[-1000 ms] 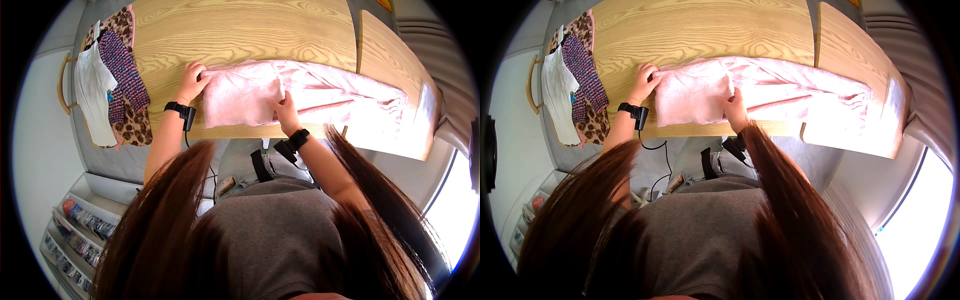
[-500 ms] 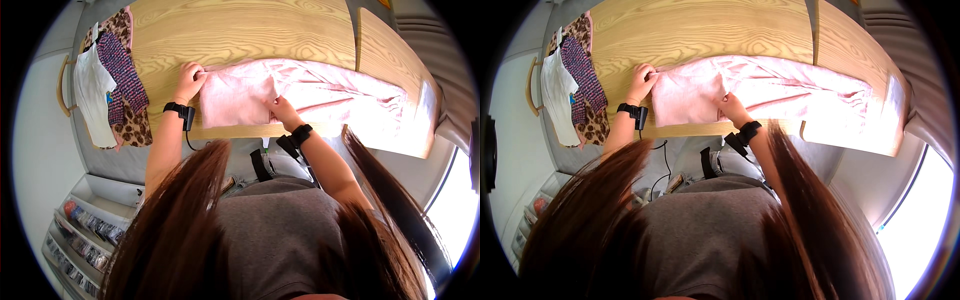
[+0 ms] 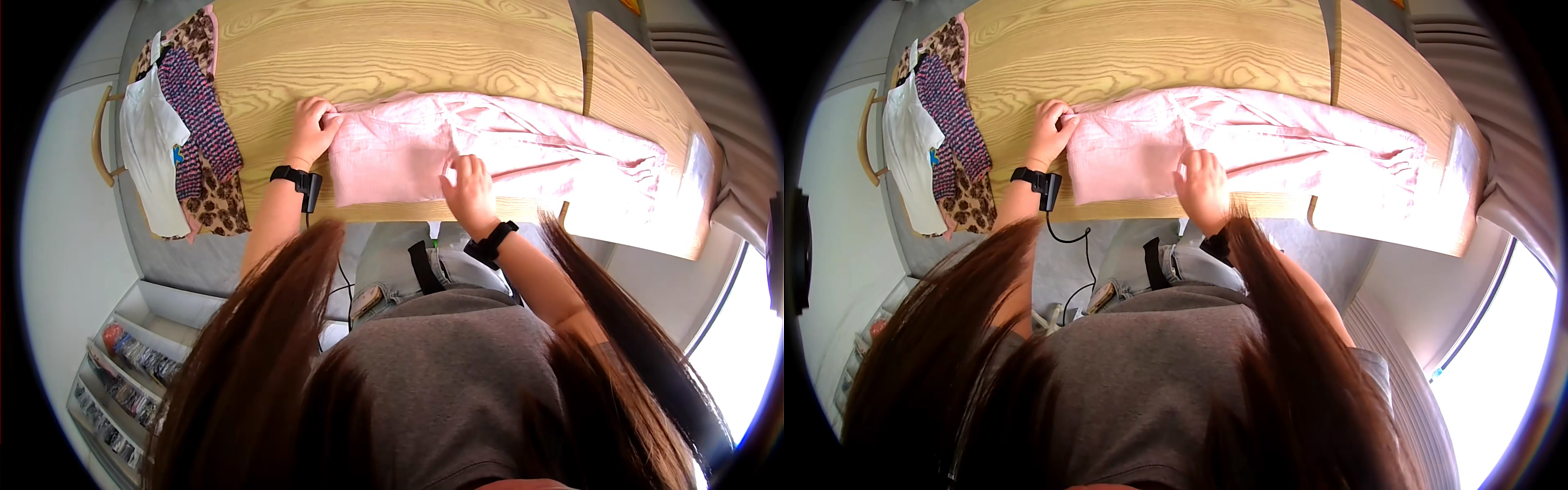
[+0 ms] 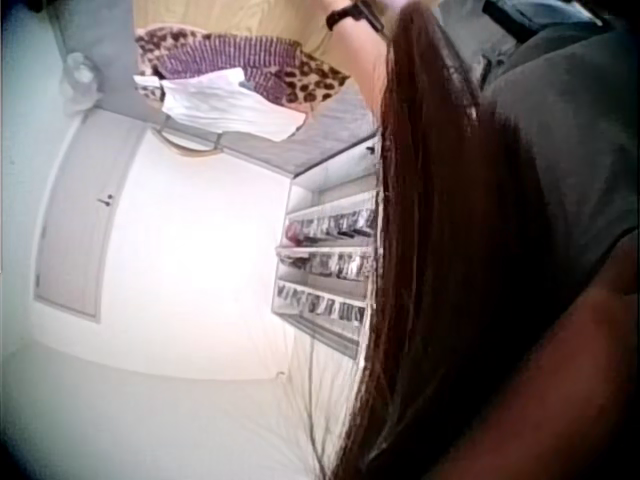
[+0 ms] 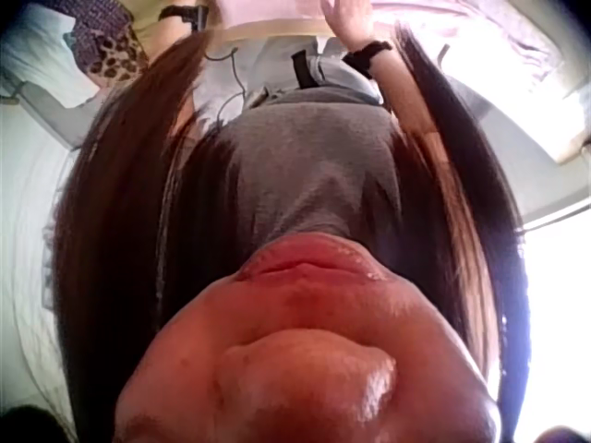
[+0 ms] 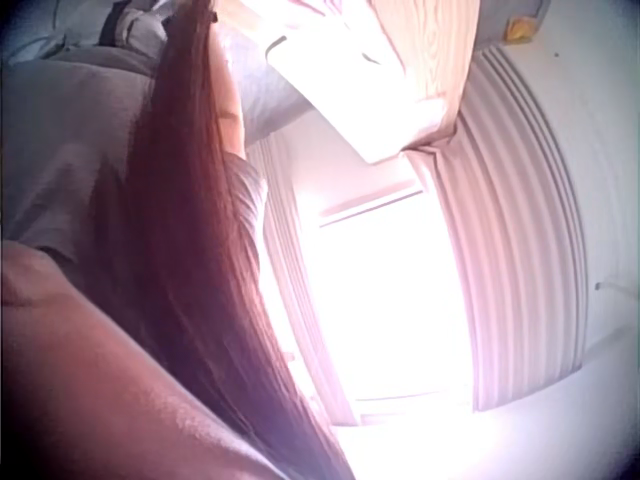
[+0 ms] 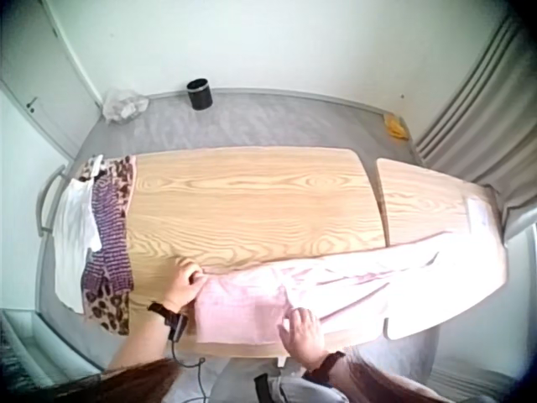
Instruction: The recorder folds a pink garment and places it inside a clear plastic shipping bag.
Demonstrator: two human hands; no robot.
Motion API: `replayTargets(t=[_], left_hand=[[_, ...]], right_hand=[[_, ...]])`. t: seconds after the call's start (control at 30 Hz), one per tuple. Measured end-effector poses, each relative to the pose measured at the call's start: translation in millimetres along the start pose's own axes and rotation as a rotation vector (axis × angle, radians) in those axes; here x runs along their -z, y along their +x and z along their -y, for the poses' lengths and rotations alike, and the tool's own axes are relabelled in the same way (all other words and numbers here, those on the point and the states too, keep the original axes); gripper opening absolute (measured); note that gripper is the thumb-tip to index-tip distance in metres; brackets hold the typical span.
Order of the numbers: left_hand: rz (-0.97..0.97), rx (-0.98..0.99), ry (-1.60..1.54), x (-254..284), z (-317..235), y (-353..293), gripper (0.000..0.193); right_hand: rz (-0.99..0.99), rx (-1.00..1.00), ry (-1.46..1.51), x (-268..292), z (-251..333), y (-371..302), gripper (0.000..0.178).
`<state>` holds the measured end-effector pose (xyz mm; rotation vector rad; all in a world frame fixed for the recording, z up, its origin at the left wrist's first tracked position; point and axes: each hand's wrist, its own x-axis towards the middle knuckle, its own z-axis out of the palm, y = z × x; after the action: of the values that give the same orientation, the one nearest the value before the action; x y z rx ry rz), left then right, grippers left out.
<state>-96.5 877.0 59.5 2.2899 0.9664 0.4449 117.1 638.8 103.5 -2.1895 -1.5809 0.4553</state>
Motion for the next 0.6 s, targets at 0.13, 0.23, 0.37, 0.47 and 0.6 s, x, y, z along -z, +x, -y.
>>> replayTargets(t=[0.13, 0.23, 0.37, 0.47, 0.6], left_hand=[[-0.233, 0.137, -0.045, -1, -8, -19, 0.030], [-0.235, 0.576, -0.251, -4, -20, -41, 0.043], [-0.032, 0.795, -0.655, -8, -14, -90, 0.044], [-0.036, 0.690, -0.890, -16, -25, -97, 0.045], [0.095, 0.873, -1.256, -2, -76, -68, 0.042]], right_hand=[[0.039, 0.203, -0.169, -11, 23, 10, 0.051], [0.075, 0.116, -0.129, -33, 2, 6, 0.054], [0.059, 0.136, -0.079, -34, 4, 7, 0.052], [0.055, 0.151, -0.058, -36, 8, 6, 0.051], [0.039, 0.142, -0.054, -35, 0, 5, 0.051]])
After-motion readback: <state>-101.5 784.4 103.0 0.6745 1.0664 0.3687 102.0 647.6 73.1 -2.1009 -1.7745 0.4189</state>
